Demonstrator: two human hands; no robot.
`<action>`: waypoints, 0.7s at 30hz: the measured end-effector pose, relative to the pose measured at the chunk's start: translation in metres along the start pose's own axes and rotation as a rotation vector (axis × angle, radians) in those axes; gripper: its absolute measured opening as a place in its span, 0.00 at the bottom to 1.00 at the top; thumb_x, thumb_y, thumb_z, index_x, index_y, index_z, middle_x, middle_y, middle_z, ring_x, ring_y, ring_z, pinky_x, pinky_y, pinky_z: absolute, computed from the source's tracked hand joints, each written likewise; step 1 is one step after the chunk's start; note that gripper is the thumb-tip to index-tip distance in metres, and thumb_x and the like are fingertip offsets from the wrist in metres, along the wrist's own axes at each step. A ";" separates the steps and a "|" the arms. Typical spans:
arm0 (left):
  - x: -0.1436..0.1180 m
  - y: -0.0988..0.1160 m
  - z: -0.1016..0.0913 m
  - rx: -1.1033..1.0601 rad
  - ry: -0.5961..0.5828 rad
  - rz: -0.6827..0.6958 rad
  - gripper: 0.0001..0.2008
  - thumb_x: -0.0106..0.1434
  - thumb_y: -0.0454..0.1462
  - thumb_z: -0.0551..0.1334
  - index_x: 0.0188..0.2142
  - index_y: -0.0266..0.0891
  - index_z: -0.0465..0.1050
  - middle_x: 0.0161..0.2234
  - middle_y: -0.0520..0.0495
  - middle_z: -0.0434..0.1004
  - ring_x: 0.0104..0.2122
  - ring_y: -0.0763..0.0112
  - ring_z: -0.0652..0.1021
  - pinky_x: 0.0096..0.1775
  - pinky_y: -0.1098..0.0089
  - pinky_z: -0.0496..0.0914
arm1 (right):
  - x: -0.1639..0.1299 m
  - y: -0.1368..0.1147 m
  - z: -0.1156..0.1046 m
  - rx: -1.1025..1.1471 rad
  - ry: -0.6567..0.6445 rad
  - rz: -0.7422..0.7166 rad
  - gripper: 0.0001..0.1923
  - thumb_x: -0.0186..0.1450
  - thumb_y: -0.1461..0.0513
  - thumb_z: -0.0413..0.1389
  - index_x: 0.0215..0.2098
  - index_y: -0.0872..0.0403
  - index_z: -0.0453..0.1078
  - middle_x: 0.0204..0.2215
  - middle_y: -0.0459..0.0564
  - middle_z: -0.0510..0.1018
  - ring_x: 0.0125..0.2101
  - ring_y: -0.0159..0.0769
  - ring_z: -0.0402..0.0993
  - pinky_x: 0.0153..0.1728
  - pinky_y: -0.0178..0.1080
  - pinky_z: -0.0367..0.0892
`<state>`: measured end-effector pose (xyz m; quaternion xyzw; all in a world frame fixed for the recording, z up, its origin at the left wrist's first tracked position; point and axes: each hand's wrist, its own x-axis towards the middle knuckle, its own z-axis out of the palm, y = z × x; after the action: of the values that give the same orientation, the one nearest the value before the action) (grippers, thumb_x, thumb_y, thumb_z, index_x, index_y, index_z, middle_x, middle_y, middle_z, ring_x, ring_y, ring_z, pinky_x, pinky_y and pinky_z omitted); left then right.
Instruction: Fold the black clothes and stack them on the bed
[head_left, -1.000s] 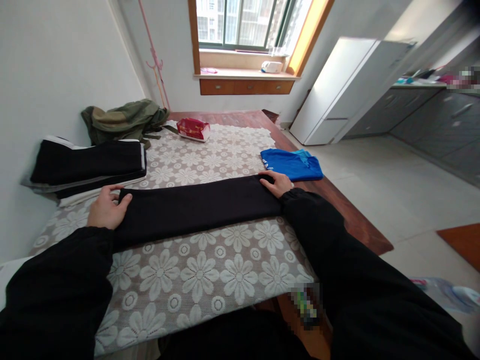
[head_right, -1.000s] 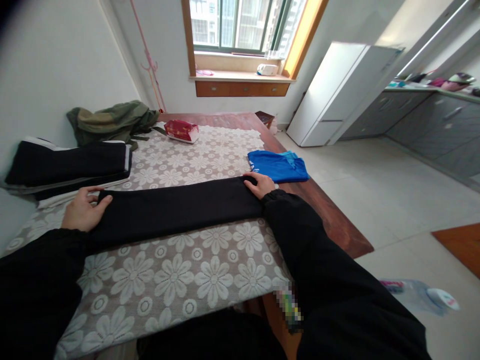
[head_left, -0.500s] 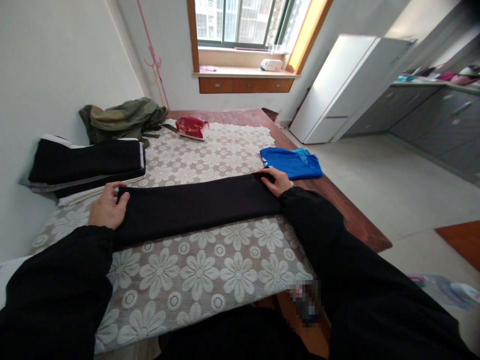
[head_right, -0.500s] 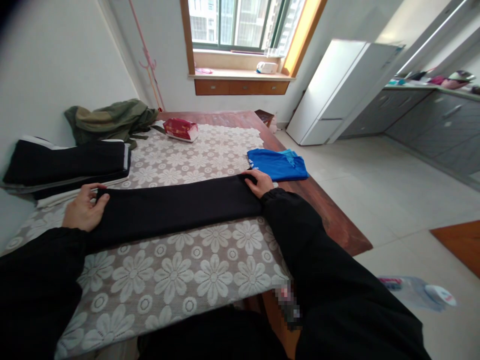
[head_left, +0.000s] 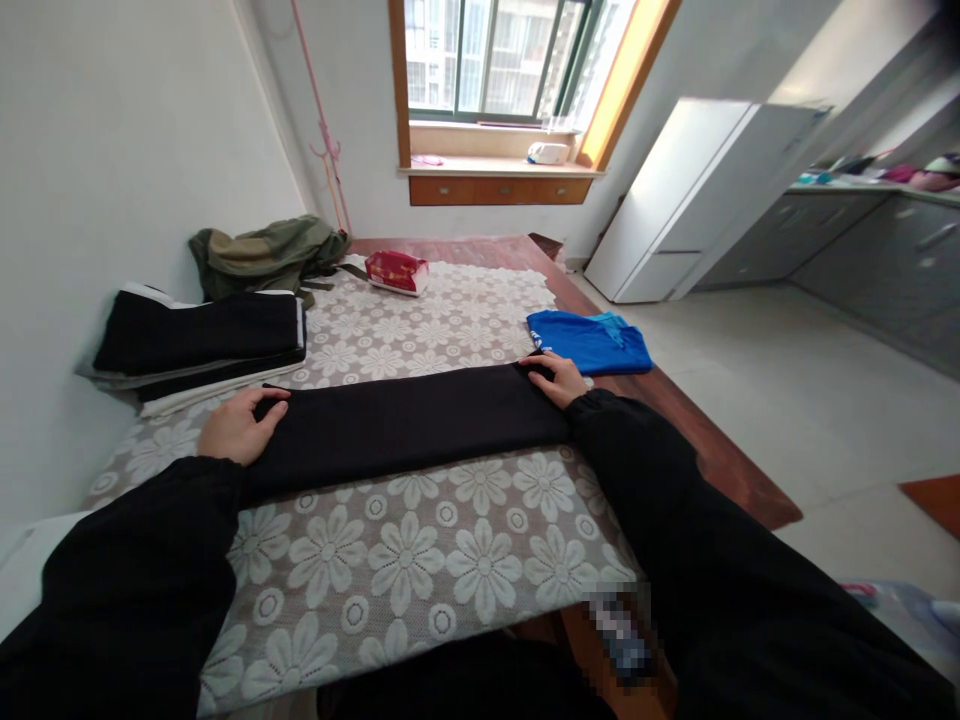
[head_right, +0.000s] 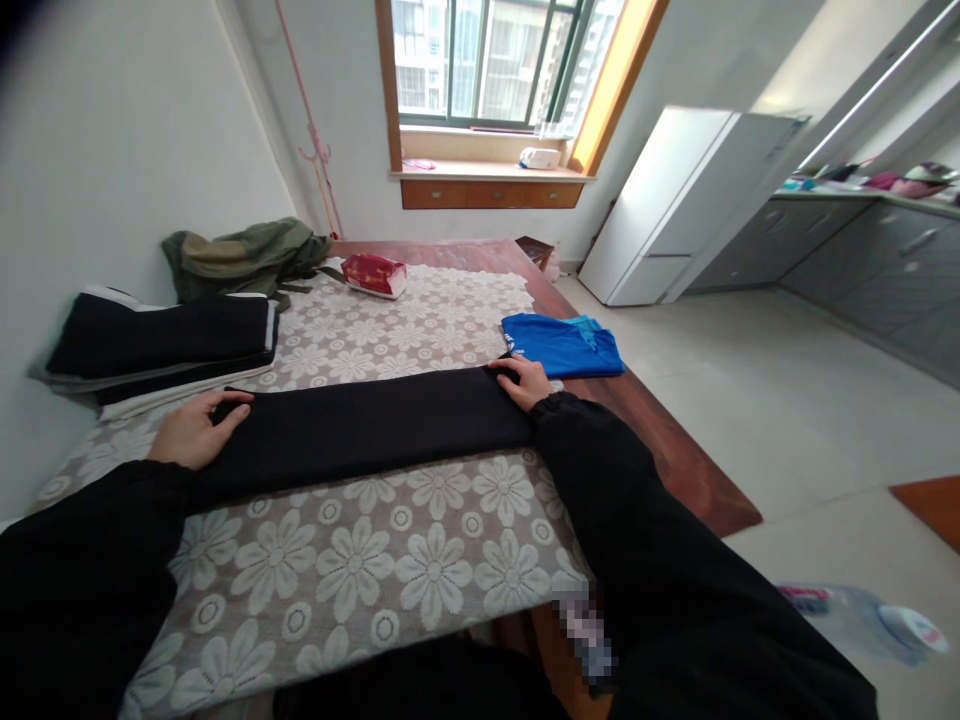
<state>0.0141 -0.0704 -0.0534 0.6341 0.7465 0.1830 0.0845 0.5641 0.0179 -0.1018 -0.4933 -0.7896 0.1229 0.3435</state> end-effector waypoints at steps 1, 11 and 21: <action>0.000 -0.001 0.000 -0.005 0.004 0.003 0.21 0.64 0.48 0.56 0.47 0.42 0.79 0.45 0.44 0.79 0.35 0.61 0.74 0.42 0.64 0.68 | 0.000 0.000 0.000 -0.001 -0.006 0.000 0.16 0.64 0.59 0.56 0.46 0.51 0.80 0.40 0.53 0.81 0.43 0.49 0.78 0.49 0.50 0.72; -0.008 0.000 -0.010 -0.078 0.138 0.042 0.18 0.60 0.48 0.58 0.44 0.43 0.75 0.36 0.46 0.77 0.32 0.61 0.75 0.42 0.65 0.70 | -0.004 -0.011 -0.011 0.036 0.107 -0.011 0.26 0.63 0.59 0.55 0.59 0.50 0.70 0.53 0.54 0.78 0.51 0.50 0.76 0.54 0.52 0.70; -0.011 -0.003 -0.009 0.024 -0.030 -0.028 0.20 0.61 0.47 0.56 0.48 0.43 0.76 0.42 0.43 0.79 0.38 0.56 0.78 0.46 0.59 0.72 | -0.003 -0.013 0.000 -0.376 -0.113 0.049 0.24 0.64 0.62 0.51 0.56 0.49 0.77 0.40 0.56 0.80 0.44 0.52 0.75 0.50 0.54 0.64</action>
<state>0.0099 -0.0831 -0.0480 0.6273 0.7561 0.1632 0.0907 0.5559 0.0094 -0.0958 -0.5601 -0.8045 0.0091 0.1975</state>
